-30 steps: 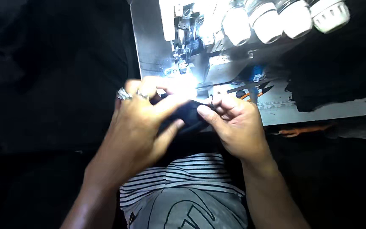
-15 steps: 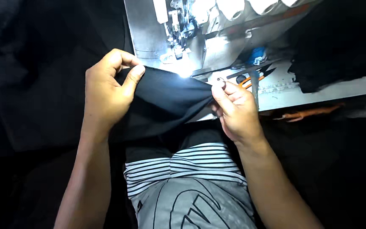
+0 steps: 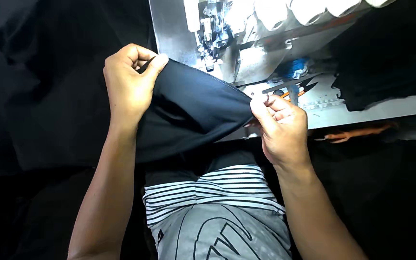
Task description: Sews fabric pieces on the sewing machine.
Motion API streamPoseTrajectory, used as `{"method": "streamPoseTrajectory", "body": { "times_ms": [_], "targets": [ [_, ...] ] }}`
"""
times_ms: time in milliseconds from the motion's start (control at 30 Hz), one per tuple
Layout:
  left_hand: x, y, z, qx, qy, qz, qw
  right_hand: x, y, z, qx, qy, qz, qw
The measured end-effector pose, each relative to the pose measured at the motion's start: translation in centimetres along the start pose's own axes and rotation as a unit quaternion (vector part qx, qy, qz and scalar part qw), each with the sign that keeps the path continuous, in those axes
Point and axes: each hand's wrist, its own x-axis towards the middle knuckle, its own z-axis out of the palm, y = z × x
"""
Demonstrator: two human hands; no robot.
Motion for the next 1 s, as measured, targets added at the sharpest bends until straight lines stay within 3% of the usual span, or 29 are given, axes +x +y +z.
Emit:
{"method": "streamPoseTrajectory", "body": {
  "times_ms": [200, 400, 1000],
  "targets": [
    [0.5, -0.2, 0.6, 0.013, 0.009, 0.014, 1.0, -0.8, 0.2, -0.5, -0.04, 0.012, -0.01, 0.999],
    [0.4, -0.9, 0.7, -0.013, 0.042, 0.022, 0.999, -1.0, 0.6, -1.0, 0.028, -0.017, -0.005, 0.999],
    [0.7, -0.9, 2.6, -0.074, 0.059, 0.017, 0.995, -1.0, 0.5, -2.3, -0.033, -0.031, -0.031, 0.998]
  ]
}}
